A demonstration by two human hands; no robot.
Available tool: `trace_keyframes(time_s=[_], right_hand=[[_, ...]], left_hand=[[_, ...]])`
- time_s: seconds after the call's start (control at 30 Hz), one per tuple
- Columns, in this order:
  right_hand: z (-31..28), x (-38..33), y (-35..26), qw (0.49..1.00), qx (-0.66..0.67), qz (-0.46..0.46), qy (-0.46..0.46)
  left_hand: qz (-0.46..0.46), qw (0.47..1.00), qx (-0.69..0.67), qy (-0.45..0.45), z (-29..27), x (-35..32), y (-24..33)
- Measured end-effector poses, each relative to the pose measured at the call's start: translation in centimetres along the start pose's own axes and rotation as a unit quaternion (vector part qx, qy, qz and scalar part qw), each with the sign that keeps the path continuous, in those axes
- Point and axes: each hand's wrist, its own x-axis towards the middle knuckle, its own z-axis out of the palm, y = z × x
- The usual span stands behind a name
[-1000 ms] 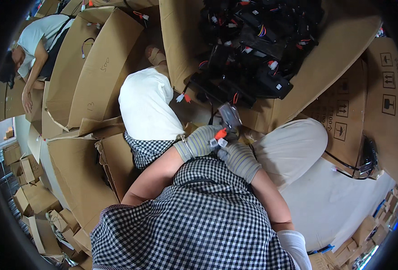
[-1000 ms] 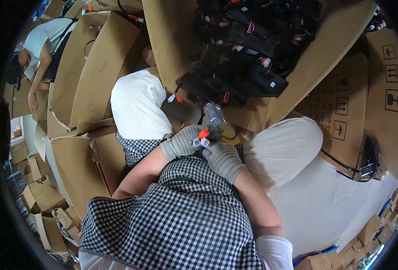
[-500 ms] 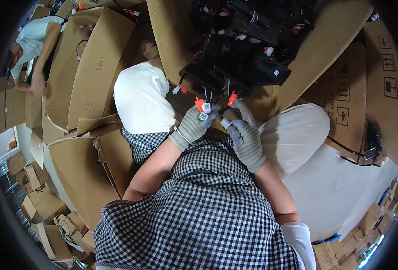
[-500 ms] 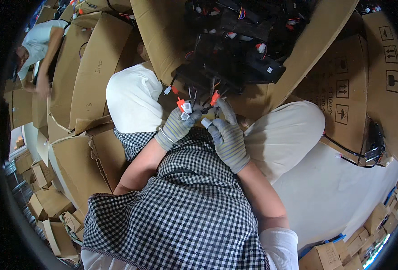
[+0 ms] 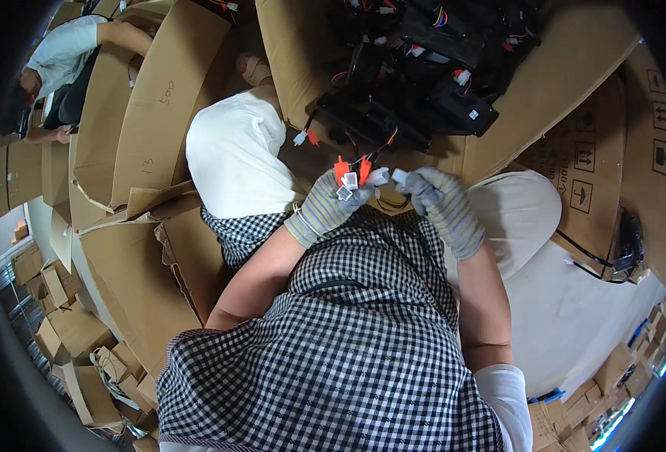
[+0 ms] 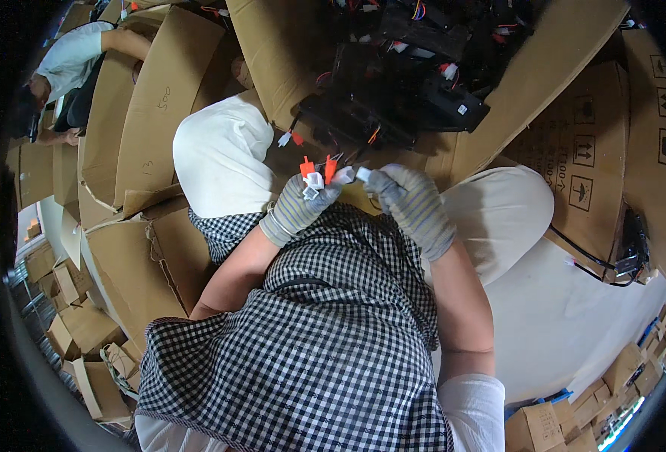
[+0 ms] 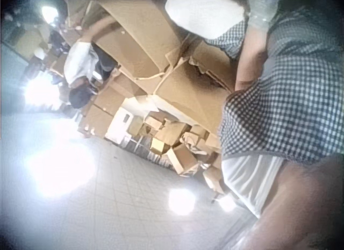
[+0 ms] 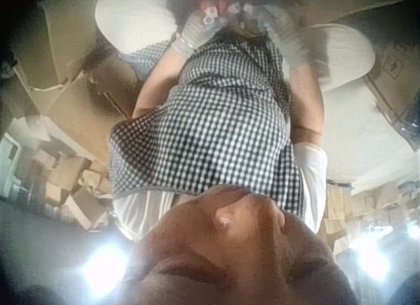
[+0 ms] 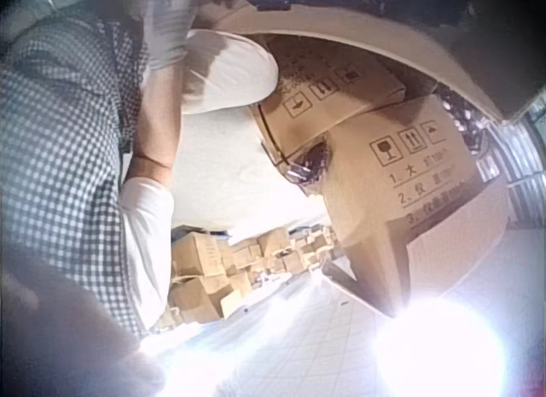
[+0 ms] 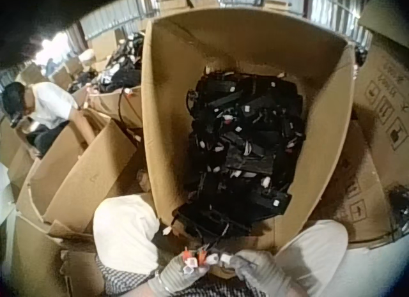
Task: The person tests electronic display units by plugging their wire connectors into a test harness by hand, disconnecting them, and placing the units into a cardboard box.
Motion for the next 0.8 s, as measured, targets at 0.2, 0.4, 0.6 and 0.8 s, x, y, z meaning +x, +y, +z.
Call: trace_keyframes(time_s=[0.2, 0.4, 0.6, 0.8], right_hand=[[-1.9, 1.0, 1.0, 0.968, 0.057, 0.154, -0.188], [-1.0, 1.4, 2.8, 0.963, 0.106, 0.138, -0.205], [-0.4, 1.8, 3.0, 0.965, 0.133, 0.105, -0.202], [0.2, 3.0, 3.0, 0.974, 0.014, 0.115, -0.196]], left_hand=[[0.144, 0.957, 0.252, -0.025, -0.2, 0.5, 0.1], [0.14, 0.934, 0.327, -0.033, -0.8, -0.4, -1.6], [0.207, 0.918, 0.334, -0.057, -0.9, 0.0, -0.9], [0.259, 0.856, 0.444, -0.062, -1.3, -0.6, -2.2]])
